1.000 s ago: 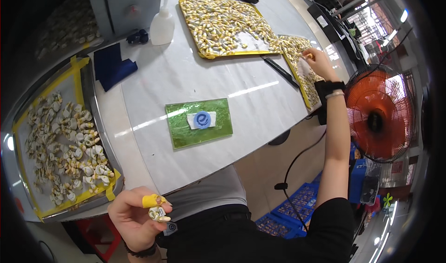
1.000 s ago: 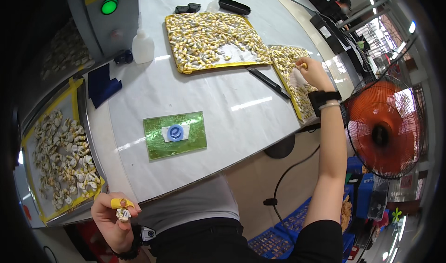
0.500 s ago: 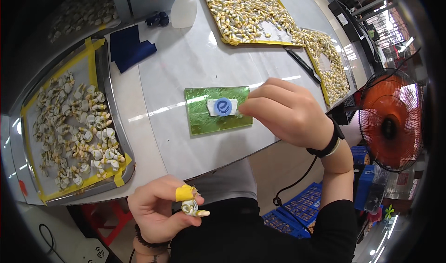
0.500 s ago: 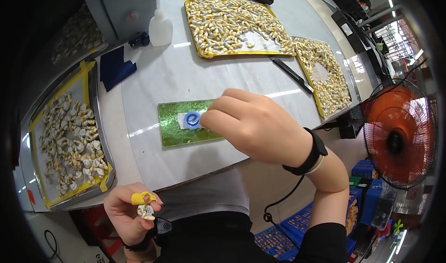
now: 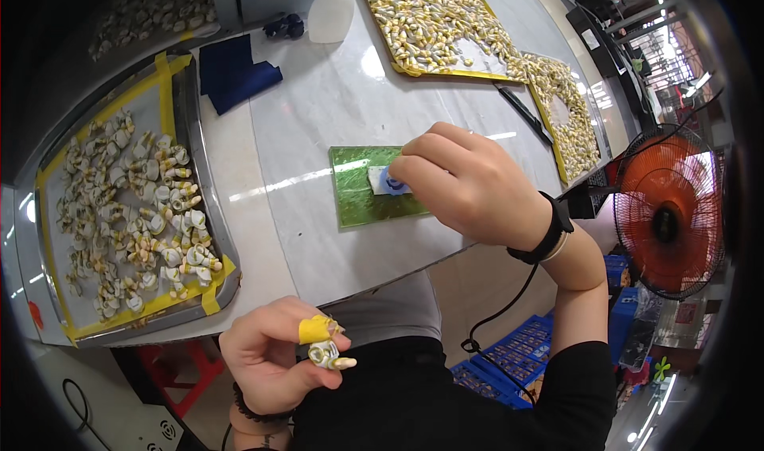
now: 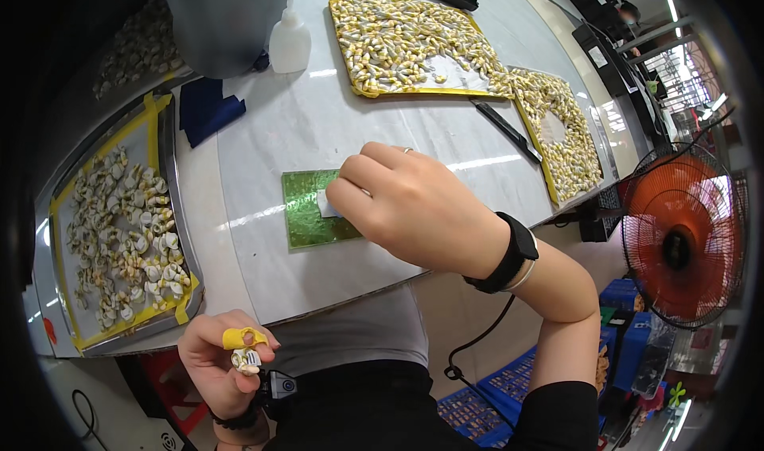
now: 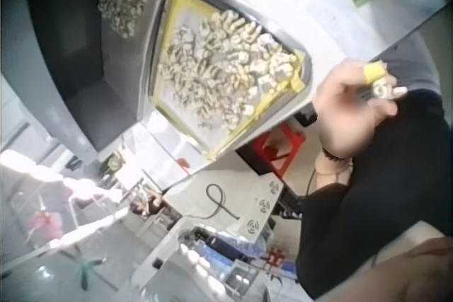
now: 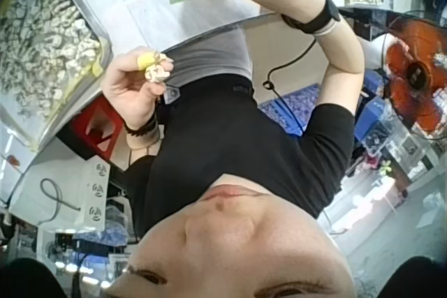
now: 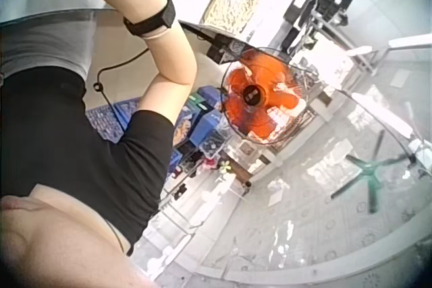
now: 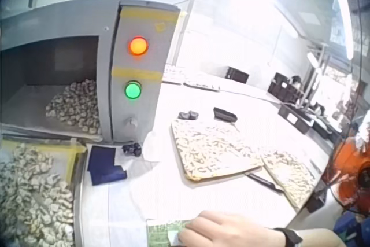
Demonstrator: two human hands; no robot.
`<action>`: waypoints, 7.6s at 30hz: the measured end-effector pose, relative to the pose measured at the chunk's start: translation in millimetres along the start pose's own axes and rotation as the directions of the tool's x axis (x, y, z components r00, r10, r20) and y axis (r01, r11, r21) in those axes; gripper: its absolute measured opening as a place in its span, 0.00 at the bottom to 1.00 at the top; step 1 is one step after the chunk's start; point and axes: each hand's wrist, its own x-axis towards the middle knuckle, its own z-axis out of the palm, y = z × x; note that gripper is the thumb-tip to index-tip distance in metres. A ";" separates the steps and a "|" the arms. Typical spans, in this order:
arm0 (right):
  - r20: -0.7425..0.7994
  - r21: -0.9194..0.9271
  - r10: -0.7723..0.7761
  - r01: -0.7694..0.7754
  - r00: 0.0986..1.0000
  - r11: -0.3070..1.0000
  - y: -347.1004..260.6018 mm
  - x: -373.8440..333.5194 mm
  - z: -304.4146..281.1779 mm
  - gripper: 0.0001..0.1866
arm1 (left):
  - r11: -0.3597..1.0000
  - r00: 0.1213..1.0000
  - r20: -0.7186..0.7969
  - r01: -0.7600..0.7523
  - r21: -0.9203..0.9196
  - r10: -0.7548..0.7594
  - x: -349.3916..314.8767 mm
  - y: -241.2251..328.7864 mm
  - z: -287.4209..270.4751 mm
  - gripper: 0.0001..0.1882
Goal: The person repeatedly picks up small, white, spiral-shaped objects from a tray and applies a yellow substance to them using a small yellow tool. The person then places the treated objects onto a green mat. The process is repeated continuously throughout the video.
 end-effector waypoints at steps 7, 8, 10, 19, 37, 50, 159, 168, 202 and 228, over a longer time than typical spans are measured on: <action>-0.137 0.261 0.150 -0.110 0.979 0.959 -15.8 -2.0 -18.3 0.09 | 0.932 0.982 0.049 -0.191 0.307 0.185 0.4 -3.4 -1.6 0.20; -0.152 0.376 0.201 -0.131 0.968 0.917 -25.0 -2.4 -25.0 0.10 | 0.921 0.977 0.054 -0.211 0.329 0.205 -0.3 -4.3 -0.4 0.20; -0.121 0.630 0.273 -0.138 0.954 0.764 -41.6 -8.9 -32.8 0.11 | 0.895 0.968 0.073 -0.251 0.368 0.242 1.0 -5.0 4.5 0.19; -0.257 0.772 0.199 0.078 0.946 0.631 -70.9 -14.3 -19.9 0.08 | 0.861 0.938 0.242 -0.328 0.390 0.248 11.6 3.2 14.1 0.16; -0.139 0.862 0.178 0.030 0.974 0.507 -72.7 -9.9 -22.5 0.08 | 0.652 0.861 0.392 -0.503 0.567 0.323 14.8 12.1 16.4 0.16; -0.153 0.816 0.232 -0.010 0.961 0.579 -76.0 -11.6 -19.4 0.07 | 0.621 0.879 0.393 -0.471 0.627 0.270 15.9 10.5 12.7 0.19; 0.077 -0.024 0.334 -0.333 0.940 0.943 166.8 -26.1 -7.4 0.08 | 0.820 0.640 0.512 0.440 0.367 -0.573 32.0 48.9 1.4 0.09; -0.101 0.041 0.283 -0.281 0.954 0.959 111.0 -5.4 -10.8 0.10 | 0.849 0.771 0.516 0.508 -0.143 -0.375 2.7 11.6 -12.9 0.20; 0.025 0.105 -0.006 0.004 1.000 0.994 2.6 -1.6 -14.6 0.12 | 0.754 0.835 0.329 0.544 -0.369 -0.441 -2.2 -1.3 -16.6 0.24; -0.370 0.540 -0.040 0.251 0.928 0.803 -51.0 21.5 -14.8 0.06 | 0.589 0.727 0.468 0.684 -0.429 -0.503 17.4 -3.3 -2.1 0.19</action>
